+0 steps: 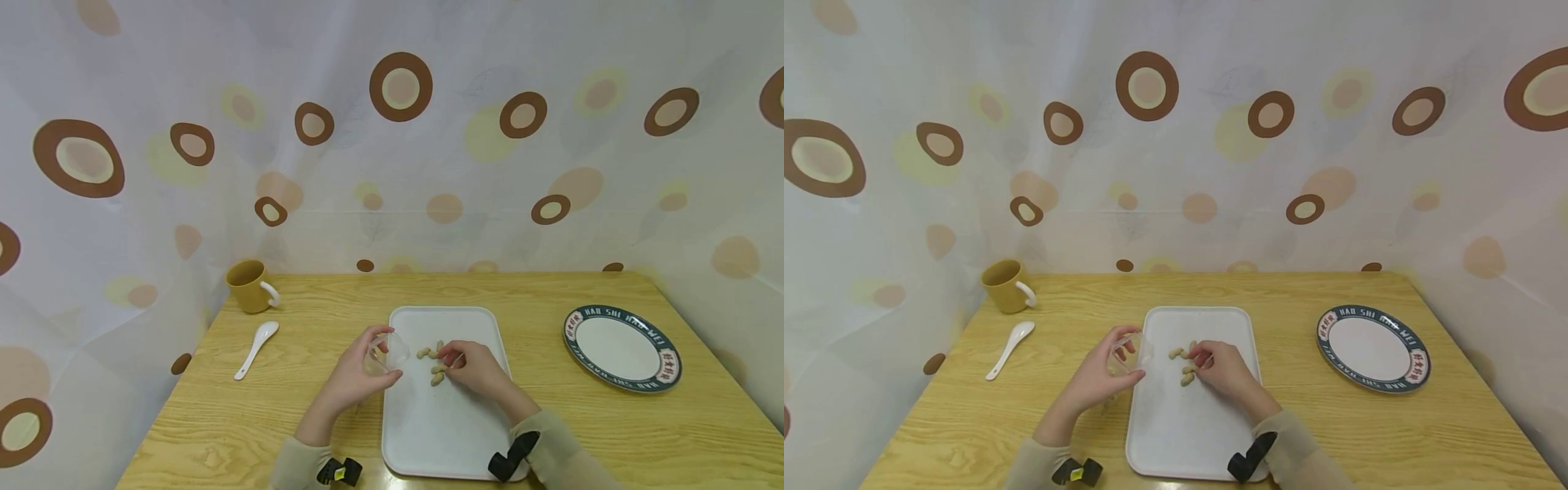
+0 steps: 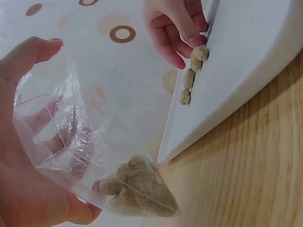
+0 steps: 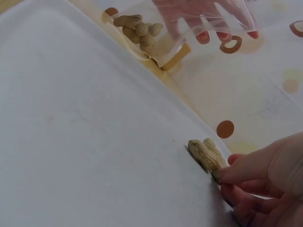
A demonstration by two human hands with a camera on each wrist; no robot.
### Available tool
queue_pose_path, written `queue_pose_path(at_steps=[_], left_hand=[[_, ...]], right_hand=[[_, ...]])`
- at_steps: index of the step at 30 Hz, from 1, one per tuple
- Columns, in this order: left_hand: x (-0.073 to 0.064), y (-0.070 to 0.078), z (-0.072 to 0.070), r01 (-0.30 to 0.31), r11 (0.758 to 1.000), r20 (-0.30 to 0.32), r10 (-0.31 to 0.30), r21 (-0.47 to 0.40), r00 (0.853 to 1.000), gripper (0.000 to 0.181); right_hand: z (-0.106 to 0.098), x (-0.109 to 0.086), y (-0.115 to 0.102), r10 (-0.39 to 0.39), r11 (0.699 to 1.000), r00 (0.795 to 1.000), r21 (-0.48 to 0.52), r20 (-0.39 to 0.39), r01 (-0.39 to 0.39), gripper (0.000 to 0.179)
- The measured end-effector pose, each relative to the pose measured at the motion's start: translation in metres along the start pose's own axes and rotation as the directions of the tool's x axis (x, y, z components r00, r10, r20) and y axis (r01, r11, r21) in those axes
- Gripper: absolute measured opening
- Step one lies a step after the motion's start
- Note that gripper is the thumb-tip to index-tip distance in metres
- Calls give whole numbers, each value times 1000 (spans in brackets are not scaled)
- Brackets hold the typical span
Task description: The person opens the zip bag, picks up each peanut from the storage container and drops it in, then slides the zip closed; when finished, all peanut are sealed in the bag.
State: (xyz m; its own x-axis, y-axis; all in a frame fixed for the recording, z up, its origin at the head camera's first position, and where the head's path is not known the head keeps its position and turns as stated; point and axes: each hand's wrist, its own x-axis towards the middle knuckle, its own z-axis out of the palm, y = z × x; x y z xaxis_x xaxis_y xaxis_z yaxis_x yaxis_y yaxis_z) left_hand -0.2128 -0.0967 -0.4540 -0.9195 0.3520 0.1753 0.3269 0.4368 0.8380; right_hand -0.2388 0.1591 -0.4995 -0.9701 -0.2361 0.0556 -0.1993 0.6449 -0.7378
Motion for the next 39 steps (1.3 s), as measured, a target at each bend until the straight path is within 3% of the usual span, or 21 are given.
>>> queue_pose_path(at_steps=[5,11,18,29,39], left_hand=[[0,0,0,-1,1000,0,1,4,1000,68],[0,1,0,4,1000,11,-4,-21,1000,66],[0,2,2,3,1000,8,-3,-24,1000,65],[2,3,5,19,1000,23,-20,21,1000,67],[1,5,8,-11,1000,36,11,-11,999,66]], right_hand=[[1,-1,0,0,1000,1000,4,-9,0,21],[0,0,-2,53,999,998,-7,-22,-53,23],[-10,-1,-8,72,997,997,2,-28,-72,22],[-38,-8,-48,-13,997,997,73,-76,18,20],[-41,-19,-81,-81,976,994,195,-72,94,18]])
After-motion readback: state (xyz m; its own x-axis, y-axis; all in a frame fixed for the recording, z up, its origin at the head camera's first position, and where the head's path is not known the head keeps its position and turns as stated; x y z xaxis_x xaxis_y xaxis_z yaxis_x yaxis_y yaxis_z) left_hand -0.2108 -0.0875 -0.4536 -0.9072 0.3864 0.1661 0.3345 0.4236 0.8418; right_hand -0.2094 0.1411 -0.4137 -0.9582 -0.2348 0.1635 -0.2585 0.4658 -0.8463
